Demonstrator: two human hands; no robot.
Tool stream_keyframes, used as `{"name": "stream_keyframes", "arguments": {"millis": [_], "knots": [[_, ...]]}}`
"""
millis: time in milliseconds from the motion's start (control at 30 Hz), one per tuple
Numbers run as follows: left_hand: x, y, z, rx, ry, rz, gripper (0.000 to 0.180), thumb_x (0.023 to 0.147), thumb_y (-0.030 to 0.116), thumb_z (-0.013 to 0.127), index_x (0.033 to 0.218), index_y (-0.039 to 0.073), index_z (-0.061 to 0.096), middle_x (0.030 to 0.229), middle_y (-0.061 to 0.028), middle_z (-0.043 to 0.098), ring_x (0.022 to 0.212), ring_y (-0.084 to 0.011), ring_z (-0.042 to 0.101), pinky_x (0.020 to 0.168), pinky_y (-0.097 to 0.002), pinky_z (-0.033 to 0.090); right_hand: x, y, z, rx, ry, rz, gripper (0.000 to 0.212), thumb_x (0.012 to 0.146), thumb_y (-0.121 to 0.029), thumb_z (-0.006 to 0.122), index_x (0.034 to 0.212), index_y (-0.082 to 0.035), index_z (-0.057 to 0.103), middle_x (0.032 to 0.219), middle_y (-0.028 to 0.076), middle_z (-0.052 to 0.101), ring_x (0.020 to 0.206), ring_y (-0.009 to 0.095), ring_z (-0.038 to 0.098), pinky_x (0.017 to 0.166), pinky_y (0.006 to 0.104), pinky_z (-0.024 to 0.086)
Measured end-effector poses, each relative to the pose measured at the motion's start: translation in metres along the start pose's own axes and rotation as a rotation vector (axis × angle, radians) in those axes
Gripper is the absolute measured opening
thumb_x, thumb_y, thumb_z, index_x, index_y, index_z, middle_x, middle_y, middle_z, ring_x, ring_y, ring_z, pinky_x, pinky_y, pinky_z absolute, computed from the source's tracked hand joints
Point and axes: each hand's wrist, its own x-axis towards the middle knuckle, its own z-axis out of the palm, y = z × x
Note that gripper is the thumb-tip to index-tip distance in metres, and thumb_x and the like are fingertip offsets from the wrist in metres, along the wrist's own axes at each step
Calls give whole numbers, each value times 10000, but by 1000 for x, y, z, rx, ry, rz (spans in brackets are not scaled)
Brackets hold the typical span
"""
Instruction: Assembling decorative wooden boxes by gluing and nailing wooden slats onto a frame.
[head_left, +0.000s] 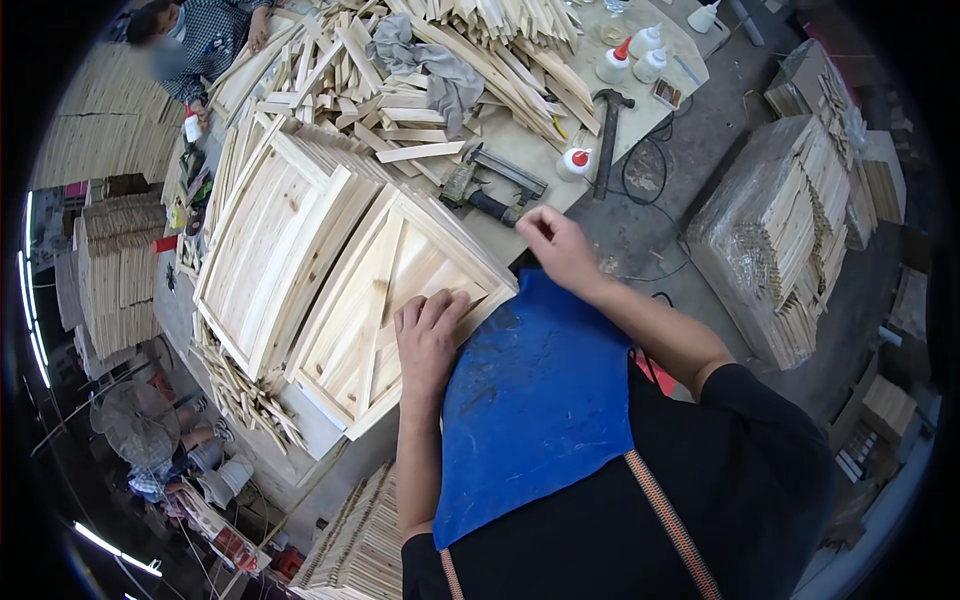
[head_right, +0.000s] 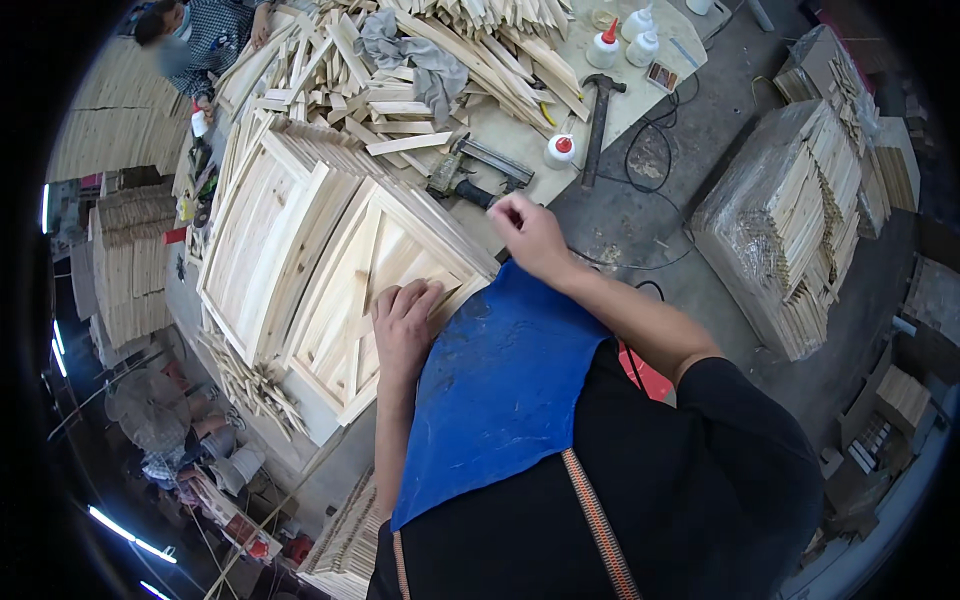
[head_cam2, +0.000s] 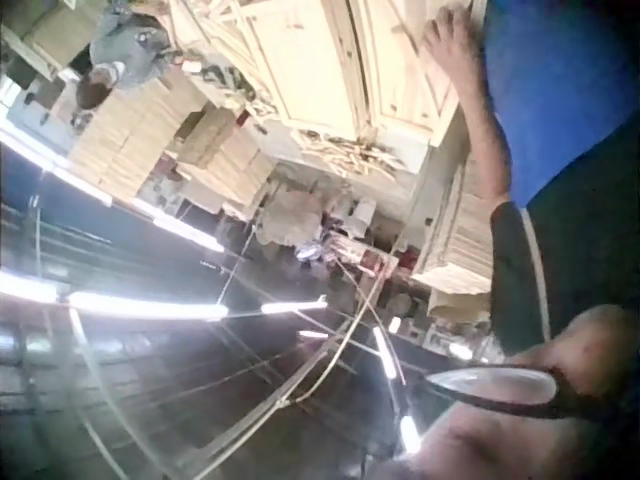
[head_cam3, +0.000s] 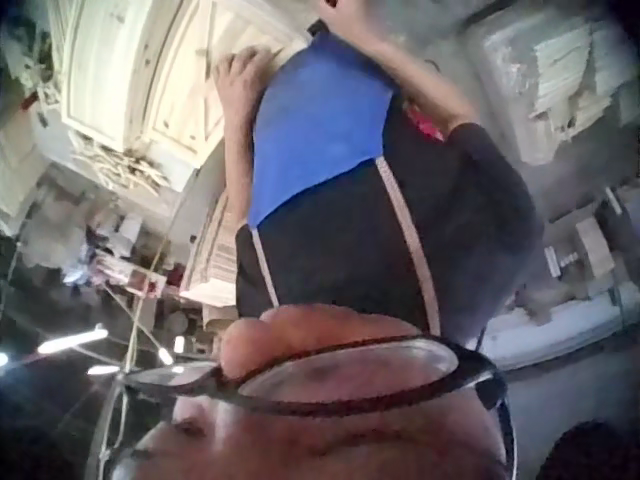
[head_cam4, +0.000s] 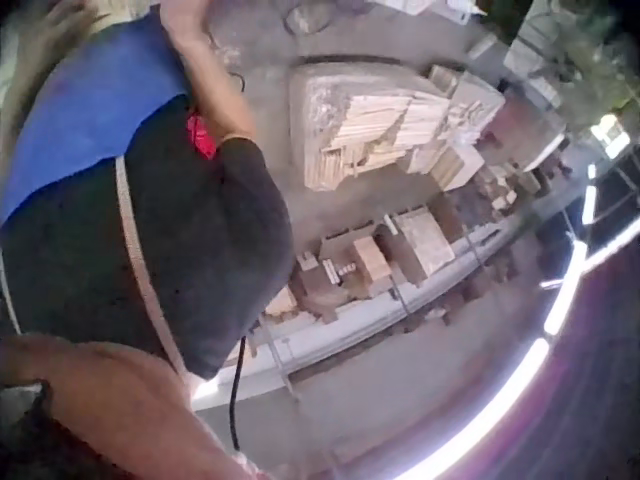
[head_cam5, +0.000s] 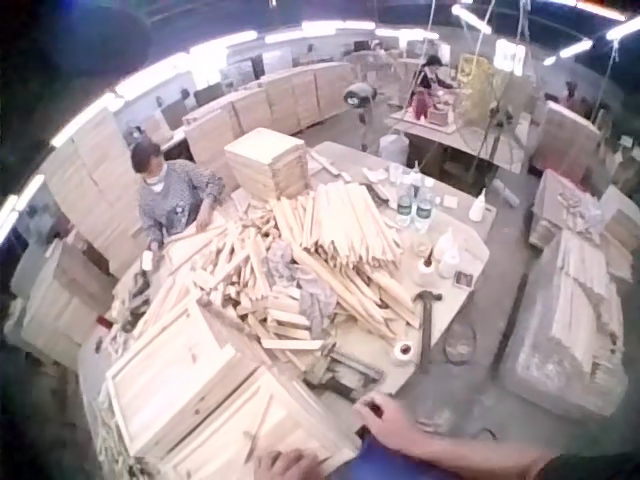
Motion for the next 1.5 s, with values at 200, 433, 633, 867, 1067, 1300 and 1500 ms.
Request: {"name": "stream_keyframes", "arguments": {"millis": [200, 433, 633, 867, 1067, 1300, 1500], "knots": [[-4, -6, 14, -126, 87, -93, 285, 881, 74, 634, 1163, 92, 668, 1119, -78, 698, 1060, -322, 617, 944, -445, 478, -13, -66, 51, -369, -491, -652, 257, 858, -66, 735, 1079, -25, 611, 1047, 132, 640, 999, 337, 646, 852, 414, 540], [-13, -16, 21, -319, 136, -188, 162, 874, 70, 697, 1027, 66, 642, 1049, -139, 687, 1065, -367, 615, 929, -457, 504, -9, -63, 66, -449, -670, -639, 248, 834, -77, 710, 1049, -30, 593, 1056, 153, 621, 1059, 376, 603, 914, 457, 521], [-16, -27, 24, -295, 223, -70, 187, 866, 62, 708, 1035, 48, 630, 1147, -170, 652, 1045, -365, 627, 920, -443, 516, -7, -64, 67, -575, -732, -646, 281, 831, -53, 735, 1087, -17, 625, 1098, 144, 650, 1074, 364, 622, 928, 438, 532], [-35, -29, 6, -287, 344, -174, 332, 810, 69, 789, 1115, 60, 658, 1177, -160, 636, 1082, -370, 613, 963, -462, 492, -6, -66, 68, -529, -718, -629, 159, 888, -85, 710, 1041, -48, 687, 1073, 120, 641, 1056, 338, 618, 920, 424, 530], [-89, -64, 0, -55, 427, -560, 512, 810, 150, 847, 1283, 56, 674, 1196, -159, 637, 1110, -373, 596, 1006, -470, 472, -8, -65, 66, -538, -671, -602, 142, 888, -75, 723, 1029, -56, 715, 1071, 104, 658, 1042, 323, 628, 910, 413, 536], [-87, -86, -6, -149, 266, -626, 471, 830, 145, 835, 1279, 58, 719, 1149, -142, 656, 1069, -326, 615, 952, -421, 513, -13, -63, 69, -570, -642, -592, 144, 875, -54, 744, 1018, -48, 735, 1084, 98, 676, 1024, 309, 637, 903, 399, 536], [-85, -97, -12, -353, 268, -673, 380, 824, 116, 848, 1184, 28, 762, 1017, -114, 652, 909, -244, 655, 810, -346, 554, -12, -63, 72, -551, -633, -589, 122, 882, -62, 730, 1004, -62, 717, 1058, 98, 661, 1041, 320, 627, 894, 413, 542]]}}
